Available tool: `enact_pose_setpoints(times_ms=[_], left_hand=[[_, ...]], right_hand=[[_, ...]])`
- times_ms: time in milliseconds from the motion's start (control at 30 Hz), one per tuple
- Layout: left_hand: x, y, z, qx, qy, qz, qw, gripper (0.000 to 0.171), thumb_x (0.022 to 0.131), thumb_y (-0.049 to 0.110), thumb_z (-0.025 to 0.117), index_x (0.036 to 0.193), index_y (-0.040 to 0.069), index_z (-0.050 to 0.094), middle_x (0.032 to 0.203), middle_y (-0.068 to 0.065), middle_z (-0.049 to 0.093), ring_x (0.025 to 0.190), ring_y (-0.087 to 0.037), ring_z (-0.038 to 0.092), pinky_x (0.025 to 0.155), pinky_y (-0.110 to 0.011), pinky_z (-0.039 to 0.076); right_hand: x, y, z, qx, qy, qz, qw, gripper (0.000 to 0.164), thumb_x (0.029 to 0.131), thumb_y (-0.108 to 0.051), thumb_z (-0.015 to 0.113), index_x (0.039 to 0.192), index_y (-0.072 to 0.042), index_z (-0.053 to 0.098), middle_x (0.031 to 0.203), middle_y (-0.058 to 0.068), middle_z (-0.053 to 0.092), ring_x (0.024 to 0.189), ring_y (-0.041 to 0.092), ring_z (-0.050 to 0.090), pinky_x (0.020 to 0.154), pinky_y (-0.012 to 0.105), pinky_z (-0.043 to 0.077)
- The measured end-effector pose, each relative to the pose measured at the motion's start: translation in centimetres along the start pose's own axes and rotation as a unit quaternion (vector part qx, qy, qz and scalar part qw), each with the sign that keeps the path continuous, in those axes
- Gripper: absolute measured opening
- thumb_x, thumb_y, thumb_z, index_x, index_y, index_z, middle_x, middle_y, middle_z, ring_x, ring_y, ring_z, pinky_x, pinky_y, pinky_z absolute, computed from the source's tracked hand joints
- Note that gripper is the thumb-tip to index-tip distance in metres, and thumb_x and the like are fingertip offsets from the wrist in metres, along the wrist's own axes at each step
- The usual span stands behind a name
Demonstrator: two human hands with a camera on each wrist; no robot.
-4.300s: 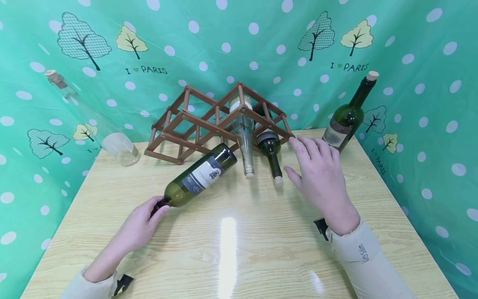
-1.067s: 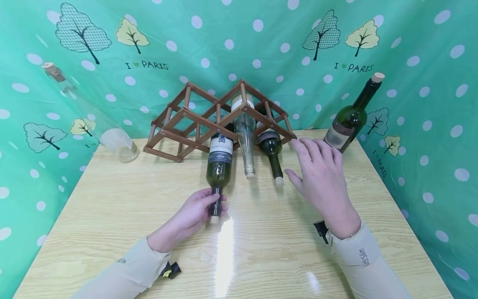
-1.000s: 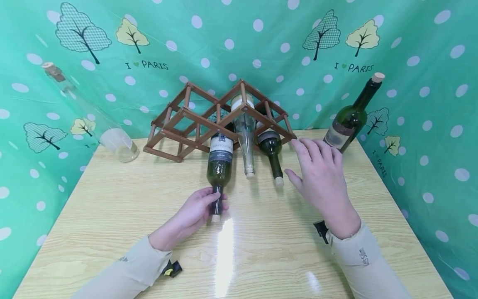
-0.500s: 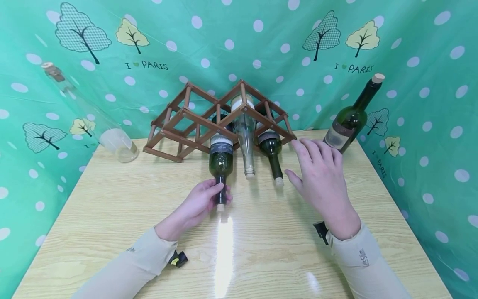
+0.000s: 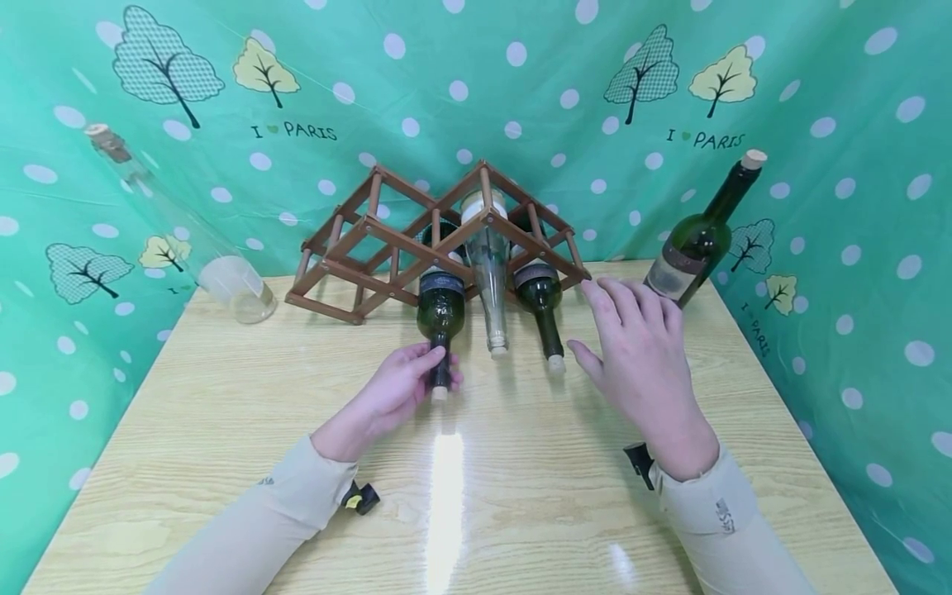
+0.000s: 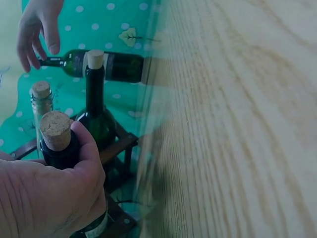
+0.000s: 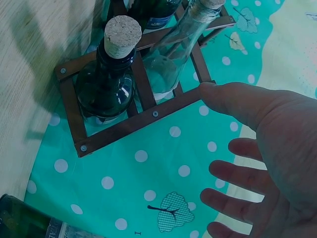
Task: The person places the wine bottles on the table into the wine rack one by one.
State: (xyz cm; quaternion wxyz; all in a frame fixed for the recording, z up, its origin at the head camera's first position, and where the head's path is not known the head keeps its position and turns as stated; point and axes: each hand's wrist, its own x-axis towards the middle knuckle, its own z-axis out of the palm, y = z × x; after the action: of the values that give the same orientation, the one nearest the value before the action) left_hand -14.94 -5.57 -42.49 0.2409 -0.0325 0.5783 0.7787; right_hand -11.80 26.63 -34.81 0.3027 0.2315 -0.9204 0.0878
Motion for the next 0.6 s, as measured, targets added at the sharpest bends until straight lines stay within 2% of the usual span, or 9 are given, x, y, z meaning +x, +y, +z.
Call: enact_pose_setpoints(times_ms=[200,600], left_hand=[[0.4,0.3,0.0,-0.007,-0.001,-0.008,0.9999,0.044,0.115,0.015,0.047,0.146,-0.016,0.04,0.14,-0.03,0.052,0.094,-0.019,0.075,0.09,-0.029,0.06],[1.2,0.7,0.0,-0.005,-0.002,0.001,1.0,0.047,0.115,0.019,0.048,0.145,-0.016,0.041,0.137,-0.03,0.055,0.092,-0.019,0.076,0.088,-0.026,0.059]], right_hand=[[0.0,0.0,0.0,-0.002,0.0,-0.001,1.0,0.089,0.076,-0.023,0.097,0.15,0.0,0.054,0.141,0.026,0.058,0.126,0.051,0.049,0.098,0.07,0.038],[0.0,0.0,0.0,-0.006,-0.012,0.006,1.0,0.089,0.076,-0.023,0.097,0.15,-0.001,0.053,0.141,0.026,0.058,0.127,0.051,0.049,0.1,0.07,0.038]])
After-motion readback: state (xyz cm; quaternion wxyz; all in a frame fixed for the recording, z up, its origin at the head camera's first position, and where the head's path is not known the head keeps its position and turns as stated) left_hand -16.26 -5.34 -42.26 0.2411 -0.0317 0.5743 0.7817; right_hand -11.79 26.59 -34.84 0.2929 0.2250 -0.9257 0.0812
